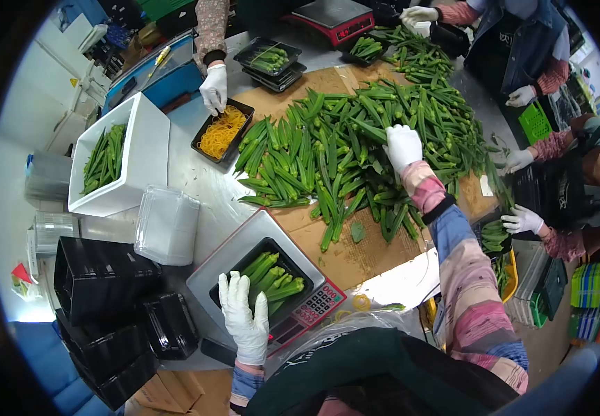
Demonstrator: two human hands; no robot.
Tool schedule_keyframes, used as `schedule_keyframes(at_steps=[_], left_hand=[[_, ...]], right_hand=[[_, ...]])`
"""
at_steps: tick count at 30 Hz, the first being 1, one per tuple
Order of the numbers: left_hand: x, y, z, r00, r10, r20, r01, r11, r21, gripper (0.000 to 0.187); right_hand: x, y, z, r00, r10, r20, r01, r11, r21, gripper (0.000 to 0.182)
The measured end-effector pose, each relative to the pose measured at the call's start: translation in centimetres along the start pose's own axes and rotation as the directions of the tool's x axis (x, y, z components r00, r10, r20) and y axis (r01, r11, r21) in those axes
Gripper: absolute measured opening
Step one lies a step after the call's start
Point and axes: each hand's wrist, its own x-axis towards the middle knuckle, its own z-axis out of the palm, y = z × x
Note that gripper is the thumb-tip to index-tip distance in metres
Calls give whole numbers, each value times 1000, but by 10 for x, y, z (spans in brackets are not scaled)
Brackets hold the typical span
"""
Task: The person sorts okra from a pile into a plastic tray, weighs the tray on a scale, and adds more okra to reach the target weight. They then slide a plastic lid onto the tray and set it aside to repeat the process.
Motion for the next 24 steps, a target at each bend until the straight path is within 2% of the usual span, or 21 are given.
schedule_keyframes(at_steps=[1,3,4,7,8,9,10,11,13,14,15,16,17,18,19,21,22,24], left_hand=[[-2,1,-1,1000,-13,-8,13,1000,-22,50],[0,6,-6,999,-3,-40,4,999,39,50],[1,10,-8,999,3,-55,1,998,70,50],[4,22,-12,995,45,-89,-44,999,11,48],[8,27,-16,995,55,-79,-57,998,-25,47],[10,33,-18,995,66,-80,-70,996,-51,46],[11,40,-19,992,78,-96,-88,991,-105,46],[13,46,-18,989,90,-117,-108,981,-158,45],[17,60,-17,993,61,-105,-87,959,-271,43],[19,63,-12,997,30,-67,-54,922,-383,41],[20,66,-8,1000,1,-25,-13,873,-488,38],[23,77,-8,989,-106,106,150,707,-692,36],[26,87,-8,951,-179,253,309,476,-823,35],[27,85,-1,931,-166,326,366,411,-835,34],[29,87,3,907,-158,392,421,284,-861,37],[29,82,15,866,-25,500,500,0,-866,40],[30,81,13,811,-20,585,583,-63,-810,40],[32,86,-3,743,38,668,659,-213,-721,41]], right_hand=[[-5,3,-8,1000,12,6,-13,999,31,17],[-19,4,-30,994,102,44,-106,990,94,35],[-25,4,-46,987,124,98,-135,984,119,35],[-48,2,-55,931,287,228,-364,792,491,32],[-62,-3,-57,948,303,98,-298,739,604,34],[-72,-9,-61,929,284,237,-350,467,812,34],[-81,-15,-69,906,216,365,-398,137,907,34],[-89,-22,-76,881,109,460,-433,-205,878,34],[-112,-41,-91,865,3,503,-438,-484,757,33],[-123,-48,-96,867,-103,488,-458,-551,697,35],[-135,-57,-103,846,-160,508,-495,-589,639,35],[-146,-69,-111,837,-216,503,-522,-591,615,35],[-156,-82,-119,822,-275,498,-553,-592,586,35],[-165,-95,-128,797,-343,498,-600,-549,582,36],[-174,-114,-144,778,-376,503,-627,-513,586,37],[-187,-146,-176,730,-424,537,-684,-439,583,33],[-195,-156,-172,709,-491,506,-700,-401,592,36],[-202,-167,-179,672,-556,489,-740,-481,470,37]])
